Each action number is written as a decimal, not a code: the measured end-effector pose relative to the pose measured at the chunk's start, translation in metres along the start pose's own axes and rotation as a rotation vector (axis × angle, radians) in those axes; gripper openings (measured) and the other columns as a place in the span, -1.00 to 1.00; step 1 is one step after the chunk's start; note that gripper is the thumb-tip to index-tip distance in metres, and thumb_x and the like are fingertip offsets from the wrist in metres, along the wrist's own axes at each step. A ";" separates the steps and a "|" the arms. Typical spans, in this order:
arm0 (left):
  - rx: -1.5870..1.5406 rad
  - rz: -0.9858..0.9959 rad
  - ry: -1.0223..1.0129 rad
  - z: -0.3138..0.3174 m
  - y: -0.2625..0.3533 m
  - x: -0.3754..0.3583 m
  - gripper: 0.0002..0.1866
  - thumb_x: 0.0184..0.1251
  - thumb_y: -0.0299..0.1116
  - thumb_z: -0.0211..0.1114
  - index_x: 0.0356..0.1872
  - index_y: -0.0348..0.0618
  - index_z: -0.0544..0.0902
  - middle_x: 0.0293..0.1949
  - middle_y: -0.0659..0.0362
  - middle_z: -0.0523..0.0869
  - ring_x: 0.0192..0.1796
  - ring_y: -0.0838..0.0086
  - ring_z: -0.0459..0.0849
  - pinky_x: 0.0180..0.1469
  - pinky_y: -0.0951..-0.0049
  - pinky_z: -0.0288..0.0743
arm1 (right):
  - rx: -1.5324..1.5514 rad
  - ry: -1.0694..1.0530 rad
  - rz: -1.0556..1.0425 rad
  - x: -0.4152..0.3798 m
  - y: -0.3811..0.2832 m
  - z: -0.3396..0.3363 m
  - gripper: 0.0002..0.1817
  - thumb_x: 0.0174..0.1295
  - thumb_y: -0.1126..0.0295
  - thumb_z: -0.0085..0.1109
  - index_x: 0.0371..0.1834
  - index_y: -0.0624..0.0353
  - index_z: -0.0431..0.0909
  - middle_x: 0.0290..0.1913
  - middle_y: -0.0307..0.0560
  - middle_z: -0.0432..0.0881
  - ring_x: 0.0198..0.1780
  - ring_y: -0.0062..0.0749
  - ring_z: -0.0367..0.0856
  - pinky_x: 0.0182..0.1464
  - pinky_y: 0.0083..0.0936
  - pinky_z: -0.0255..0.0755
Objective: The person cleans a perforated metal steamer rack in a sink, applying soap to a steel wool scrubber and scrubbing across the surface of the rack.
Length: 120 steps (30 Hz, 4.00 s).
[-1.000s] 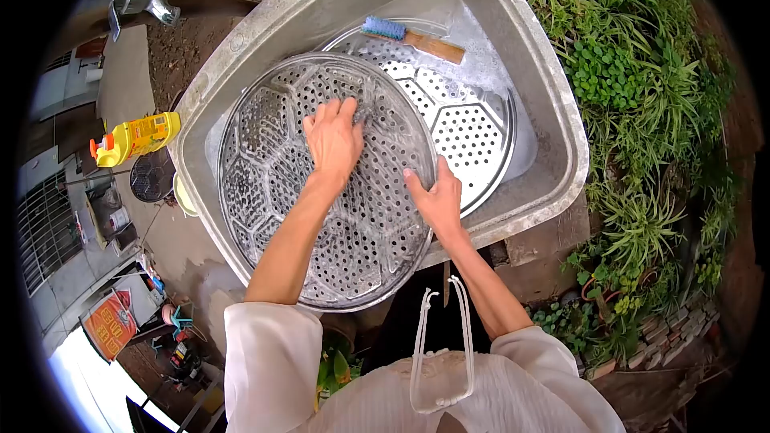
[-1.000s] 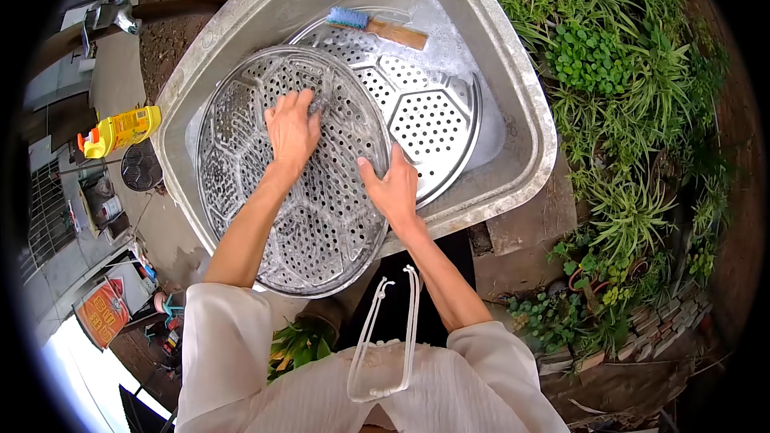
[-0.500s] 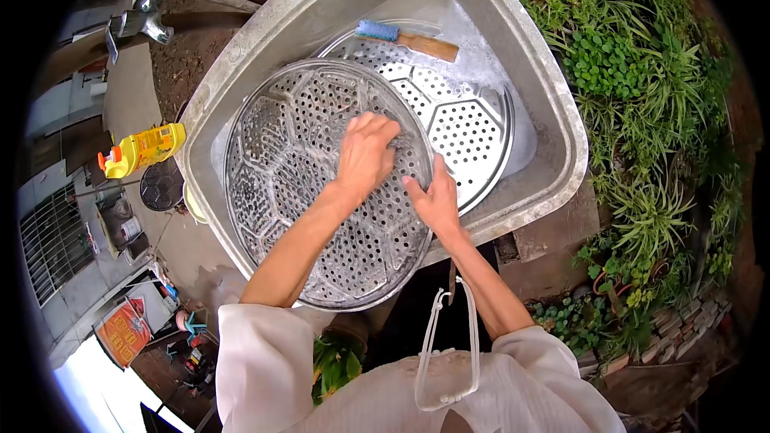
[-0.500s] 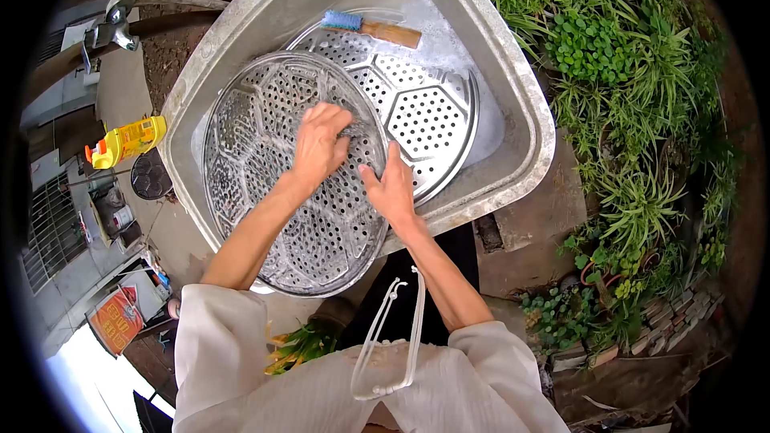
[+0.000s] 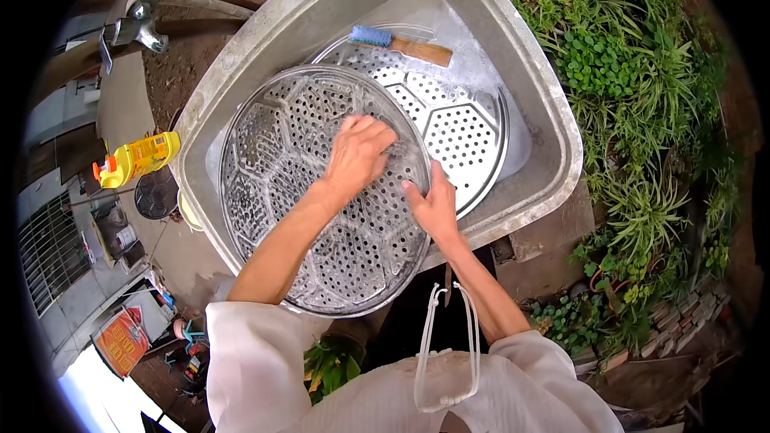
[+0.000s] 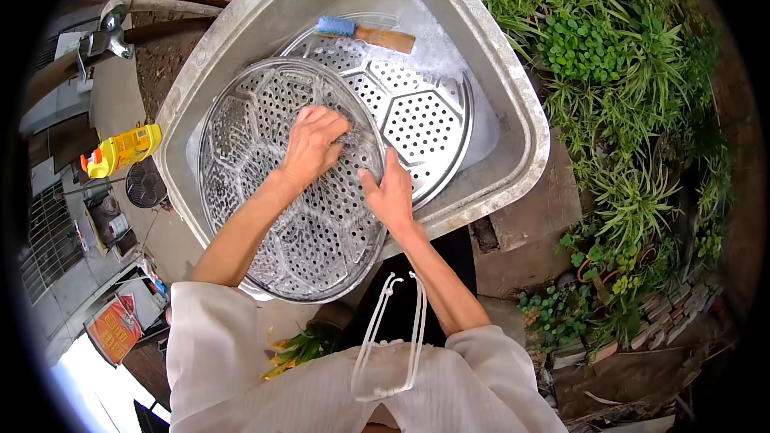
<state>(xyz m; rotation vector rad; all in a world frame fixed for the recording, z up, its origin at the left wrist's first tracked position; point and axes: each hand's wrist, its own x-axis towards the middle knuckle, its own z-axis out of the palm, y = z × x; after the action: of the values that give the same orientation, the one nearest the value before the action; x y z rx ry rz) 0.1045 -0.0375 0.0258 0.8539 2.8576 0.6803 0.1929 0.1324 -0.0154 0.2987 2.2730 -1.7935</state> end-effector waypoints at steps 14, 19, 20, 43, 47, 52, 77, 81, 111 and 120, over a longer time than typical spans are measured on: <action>0.121 -0.172 0.044 -0.011 -0.033 -0.014 -0.74 -0.14 -0.62 0.35 -0.35 -0.19 0.55 -0.34 0.09 0.55 -0.17 0.21 0.53 -0.04 0.25 0.39 | -0.017 0.007 0.100 -0.003 0.001 0.005 -0.49 0.15 0.31 0.33 0.02 0.51 0.43 -0.58 -0.06 0.47 -0.64 -0.55 0.25 -0.59 -0.48 0.18; -0.231 0.024 -0.067 0.013 0.040 -0.007 -0.62 -0.20 -0.66 0.34 -0.22 -0.24 0.58 -0.22 0.09 0.56 -0.03 0.15 0.53 0.05 0.21 0.37 | 0.009 0.022 0.063 -0.004 0.001 0.002 -0.49 0.13 0.34 0.32 0.00 0.55 0.41 -0.58 0.05 0.50 -0.64 -0.38 0.35 -0.57 -0.41 0.24; -0.232 0.032 -0.063 0.006 0.032 -0.004 -0.62 -0.20 -0.66 0.34 -0.22 -0.24 0.58 -0.22 0.09 0.56 -0.03 0.15 0.53 0.05 0.21 0.37 | 0.031 0.014 0.026 -0.003 -0.003 -0.001 -0.53 0.12 0.38 0.29 -0.06 0.59 0.40 -0.59 0.19 0.52 -0.65 -0.18 0.42 -0.54 -0.30 0.30; -0.034 -0.203 0.180 0.013 0.018 0.005 -0.74 -0.15 -0.70 0.18 -0.34 -0.23 0.55 -0.34 -0.02 0.63 -0.21 0.12 0.60 -0.10 0.20 0.44 | -0.052 -0.062 0.068 -0.002 -0.008 -0.003 -0.67 0.18 0.37 0.27 -0.25 0.39 0.34 -0.65 0.18 0.45 -0.64 0.05 0.45 -0.52 -0.15 0.32; 0.109 -0.322 0.164 0.021 -0.016 0.012 -0.72 -0.15 -0.67 0.18 -0.31 -0.21 0.59 -0.32 0.00 0.65 -0.19 0.16 0.60 -0.08 0.26 0.41 | -0.011 -0.033 0.024 0.000 -0.008 -0.003 -0.67 0.18 0.36 0.28 -0.26 0.37 0.34 -0.65 0.17 0.45 -0.64 0.05 0.47 -0.53 -0.19 0.31; -0.041 -0.232 0.148 0.021 0.016 -0.013 -0.75 -0.08 -0.64 0.16 -0.30 -0.23 0.60 -0.34 -0.01 0.65 -0.20 0.20 0.58 -0.01 0.28 0.37 | 0.006 -0.020 0.015 -0.001 -0.007 0.000 -0.67 0.19 0.35 0.28 -0.28 0.35 0.33 -0.67 0.13 0.44 -0.66 -0.02 0.44 -0.53 -0.22 0.31; 0.094 -0.260 0.020 -0.026 -0.081 0.046 -0.67 -0.08 -0.65 0.16 -0.22 -0.25 0.71 -0.15 -0.02 0.74 -0.12 0.08 0.70 -0.01 0.17 0.59 | 0.002 -0.064 0.067 -0.002 -0.012 -0.006 -0.64 0.17 0.35 0.29 -0.21 0.41 0.37 -0.65 0.15 0.43 -0.64 0.00 0.44 -0.52 -0.22 0.31; 0.132 -0.421 0.178 -0.015 -0.079 0.030 -0.69 -0.06 -0.66 0.14 -0.25 -0.23 0.72 -0.19 -0.02 0.74 -0.13 0.07 0.70 -0.03 0.15 0.60 | -0.062 -0.017 0.011 -0.004 -0.002 0.000 -0.67 0.19 0.34 0.28 -0.23 0.40 0.41 -0.60 0.18 0.47 -0.65 -0.05 0.41 -0.52 -0.23 0.30; 0.058 -0.431 -0.015 -0.013 -0.025 -0.171 -0.83 -0.04 -0.60 0.16 -0.39 -0.21 0.39 -0.39 -0.07 0.46 -0.30 -0.01 0.53 -0.15 0.08 0.46 | 0.044 0.063 0.094 -0.005 -0.004 0.006 -0.64 0.30 0.29 0.24 -0.09 0.44 0.49 -0.59 -0.34 0.38 -0.61 -0.74 0.09 -0.61 -0.62 0.04; 0.154 -0.659 0.213 0.004 -0.022 -0.100 -0.81 0.02 -0.58 0.18 -0.31 -0.17 0.42 -0.36 0.00 0.51 -0.26 0.06 0.56 -0.21 0.13 0.45 | 0.176 0.040 0.206 0.003 -0.002 0.005 -0.68 0.52 0.26 -0.09 -0.29 0.29 0.46 -0.49 -0.40 0.27 -0.40 -0.70 0.13 -0.38 -0.63 0.14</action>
<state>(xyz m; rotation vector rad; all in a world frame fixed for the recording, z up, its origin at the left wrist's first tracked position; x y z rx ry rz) 0.1779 -0.1066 0.0081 -0.1877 3.1142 0.4861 0.1900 0.1269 -0.0152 0.5823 2.0277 -1.8950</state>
